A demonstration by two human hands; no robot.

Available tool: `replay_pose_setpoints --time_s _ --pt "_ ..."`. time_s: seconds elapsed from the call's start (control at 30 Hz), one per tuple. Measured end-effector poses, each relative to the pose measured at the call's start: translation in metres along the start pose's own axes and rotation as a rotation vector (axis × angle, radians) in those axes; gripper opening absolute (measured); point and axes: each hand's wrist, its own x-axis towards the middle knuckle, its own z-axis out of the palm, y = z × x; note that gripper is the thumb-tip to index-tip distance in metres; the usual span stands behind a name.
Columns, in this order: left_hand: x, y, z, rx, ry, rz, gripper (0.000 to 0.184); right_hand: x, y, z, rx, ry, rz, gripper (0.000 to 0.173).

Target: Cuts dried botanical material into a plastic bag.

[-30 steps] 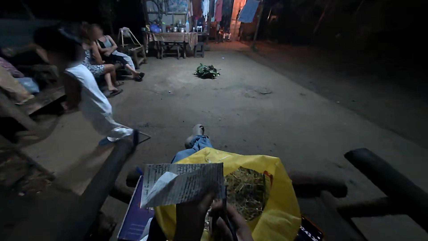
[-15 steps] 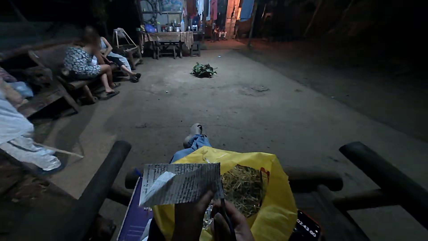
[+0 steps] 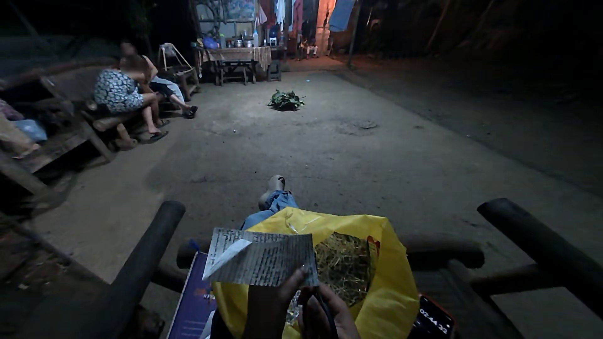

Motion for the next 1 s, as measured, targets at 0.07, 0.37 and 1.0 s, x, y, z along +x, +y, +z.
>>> replay_pose_setpoints --time_s 0.07,0.37,1.0 --pt "-0.001 0.001 -0.001 0.023 -0.017 0.003 0.043 0.000 0.000 0.000 0.008 0.013 0.001 0.015" --pt "-0.002 -0.001 -0.004 0.035 -0.087 0.007 0.039 0.000 -0.001 -0.001 0.080 0.017 -0.017 0.023" --pt "-0.009 0.013 -0.006 0.183 -0.190 0.014 0.027 0.006 0.004 -0.007 0.082 -0.028 -0.082 0.017"
